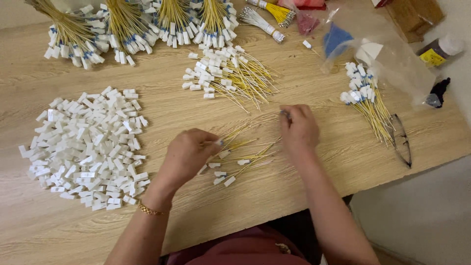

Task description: Assembling small white connectors onto thin yellow wires at a workbench

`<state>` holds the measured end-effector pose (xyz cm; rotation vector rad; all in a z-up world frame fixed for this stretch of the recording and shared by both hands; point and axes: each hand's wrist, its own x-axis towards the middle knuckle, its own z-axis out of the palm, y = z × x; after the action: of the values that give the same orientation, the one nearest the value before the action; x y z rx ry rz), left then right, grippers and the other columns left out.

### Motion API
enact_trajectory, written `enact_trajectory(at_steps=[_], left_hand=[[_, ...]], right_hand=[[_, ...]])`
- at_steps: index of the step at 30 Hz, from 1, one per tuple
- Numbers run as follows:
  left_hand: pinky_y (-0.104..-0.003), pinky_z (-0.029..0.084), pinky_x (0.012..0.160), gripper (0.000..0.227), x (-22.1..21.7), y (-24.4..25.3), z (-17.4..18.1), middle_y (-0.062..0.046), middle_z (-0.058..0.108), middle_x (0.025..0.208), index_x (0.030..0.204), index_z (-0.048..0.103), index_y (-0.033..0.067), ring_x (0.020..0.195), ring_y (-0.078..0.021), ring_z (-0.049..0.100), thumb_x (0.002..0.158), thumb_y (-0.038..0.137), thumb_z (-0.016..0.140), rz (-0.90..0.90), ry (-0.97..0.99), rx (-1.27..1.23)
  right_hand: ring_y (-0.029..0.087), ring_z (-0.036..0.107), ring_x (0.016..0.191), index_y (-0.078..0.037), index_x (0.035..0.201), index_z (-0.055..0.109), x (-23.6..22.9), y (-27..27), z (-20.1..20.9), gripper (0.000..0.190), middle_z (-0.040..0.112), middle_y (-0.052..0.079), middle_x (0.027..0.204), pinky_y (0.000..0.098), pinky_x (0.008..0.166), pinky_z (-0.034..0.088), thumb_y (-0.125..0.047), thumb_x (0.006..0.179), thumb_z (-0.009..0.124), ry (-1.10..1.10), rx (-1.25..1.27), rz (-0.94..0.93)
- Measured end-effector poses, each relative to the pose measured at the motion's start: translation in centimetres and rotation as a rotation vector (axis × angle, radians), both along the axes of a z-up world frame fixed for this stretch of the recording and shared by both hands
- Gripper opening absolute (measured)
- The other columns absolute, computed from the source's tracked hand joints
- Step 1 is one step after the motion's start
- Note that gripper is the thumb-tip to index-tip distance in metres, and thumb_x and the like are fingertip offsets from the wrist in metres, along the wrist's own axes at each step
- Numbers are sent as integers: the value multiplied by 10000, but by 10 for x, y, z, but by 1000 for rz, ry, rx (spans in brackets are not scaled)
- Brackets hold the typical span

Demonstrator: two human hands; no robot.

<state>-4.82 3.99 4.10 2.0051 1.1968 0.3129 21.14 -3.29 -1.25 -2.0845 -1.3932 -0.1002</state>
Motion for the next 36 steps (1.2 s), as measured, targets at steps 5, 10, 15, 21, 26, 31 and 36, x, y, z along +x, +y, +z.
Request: enact_trajectory(at_steps=[5,10,15,21,26,31,36], left_hand=[[-430,542,803,292,5,39,-40,-91,733,945,1082,743,149,912,-317,696,874,341,673,52,50,116],[-463,533,789,293,30,81,-81,-147,686,938,1099,714,94,898,-374,674,829,208,700,140,-3,367],[-410,541,809,277,55,104,-112,-105,641,1001,1016,724,163,952,-330,655,752,239,757,159,86,674],[-376,549,739,244,57,105,-124,-70,679,891,955,730,208,848,-276,681,738,298,793,87,174,725],[-411,565,676,195,39,73,-118,-101,628,874,984,736,150,764,-326,676,810,237,713,120,111,576],[-427,565,682,183,13,33,-84,-52,602,912,1010,726,197,792,-333,682,838,225,671,174,17,371],[-354,537,607,246,10,-7,-24,-92,694,760,1097,735,181,694,-233,713,855,171,693,179,-330,-41]], right_hand=[[295,613,853,-186,942,742,41,16,-43,167,601,38,911,411,743,495,-228,786,784,-288,-44,-3],[269,596,888,-241,858,745,43,21,-44,93,624,18,900,405,749,450,-294,787,771,-367,-104,-26],[254,572,963,-210,820,707,33,18,-40,67,629,14,916,412,807,392,-276,817,719,-382,-121,-36],[227,580,945,-224,810,688,29,17,-49,65,632,-3,912,404,780,403,-288,808,697,-399,-119,29],[240,634,819,-208,812,688,23,11,-44,71,662,23,796,394,719,441,-278,826,687,-293,-120,138],[227,681,770,-202,841,678,2,2,-24,48,689,11,758,357,691,511,-243,852,700,191,-105,135],[139,611,751,-24,899,646,-44,-6,15,132,606,84,807,272,695,530,60,806,686,748,252,386]])
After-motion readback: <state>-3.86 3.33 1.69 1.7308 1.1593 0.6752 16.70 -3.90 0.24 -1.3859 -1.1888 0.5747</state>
